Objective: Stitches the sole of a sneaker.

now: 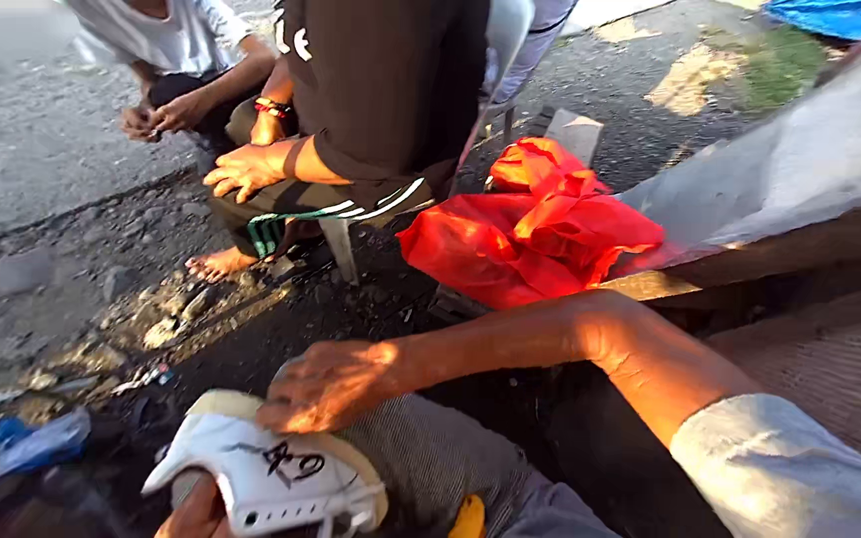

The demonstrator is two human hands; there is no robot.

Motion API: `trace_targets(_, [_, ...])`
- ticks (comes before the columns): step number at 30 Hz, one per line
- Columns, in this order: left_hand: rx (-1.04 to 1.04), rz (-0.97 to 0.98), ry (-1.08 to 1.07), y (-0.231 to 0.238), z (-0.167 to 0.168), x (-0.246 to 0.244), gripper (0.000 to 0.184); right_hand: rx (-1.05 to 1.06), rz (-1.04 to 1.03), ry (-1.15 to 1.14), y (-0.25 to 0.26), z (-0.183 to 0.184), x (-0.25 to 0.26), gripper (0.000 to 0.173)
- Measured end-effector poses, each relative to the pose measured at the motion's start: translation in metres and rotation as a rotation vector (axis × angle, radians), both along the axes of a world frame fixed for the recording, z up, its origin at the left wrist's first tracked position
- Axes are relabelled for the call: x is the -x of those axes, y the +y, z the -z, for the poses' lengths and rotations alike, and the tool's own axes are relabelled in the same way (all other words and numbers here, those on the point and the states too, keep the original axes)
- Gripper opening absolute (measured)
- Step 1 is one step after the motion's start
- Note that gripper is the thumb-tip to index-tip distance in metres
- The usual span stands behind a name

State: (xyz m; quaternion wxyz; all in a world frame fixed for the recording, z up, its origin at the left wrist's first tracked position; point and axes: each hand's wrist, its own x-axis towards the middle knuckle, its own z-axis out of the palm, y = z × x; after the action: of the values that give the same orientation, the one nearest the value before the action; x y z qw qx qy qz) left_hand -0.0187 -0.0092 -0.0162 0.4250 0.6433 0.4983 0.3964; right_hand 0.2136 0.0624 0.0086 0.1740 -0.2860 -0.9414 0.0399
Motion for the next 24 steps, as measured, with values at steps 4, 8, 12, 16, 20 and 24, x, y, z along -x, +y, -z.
trace_targets(4, [0.08, -0.099, -0.186, 0.006, -0.002, -0.015, 0.018, 0.129, -0.015, 0.096, 0.01, 0.007, -0.006, 0.024])
trace_targets(8, [0.11, -0.058, -0.296, 0.011, 0.008, -0.013, 0.015, 0.154, 0.06, 0.108, 0.009, 0.019, -0.014, 0.036])
trace_targets(12, [0.129, -0.074, -0.354, 0.009, 0.01, -0.012, 0.015, 0.199, 0.211, 0.171, -0.001, 0.028, -0.043, 0.034])
trace_targets(16, [0.139, -0.082, -0.312, 0.008, 0.01, -0.01, 0.014, 0.316, 0.422, 0.166, -0.011, 0.041, -0.08, 0.038])
trace_targets(20, [0.047, -0.133, -0.206, 0.005, 0.013, -0.016, 0.013, 0.865, 0.366, 0.306, -0.027, 0.037, -0.068, 0.051])
trace_targets(24, [0.014, -0.136, -0.203, 0.006, 0.015, -0.015, 0.011, 0.976, 0.245, 0.642, -0.036, 0.03, -0.052, 0.035])
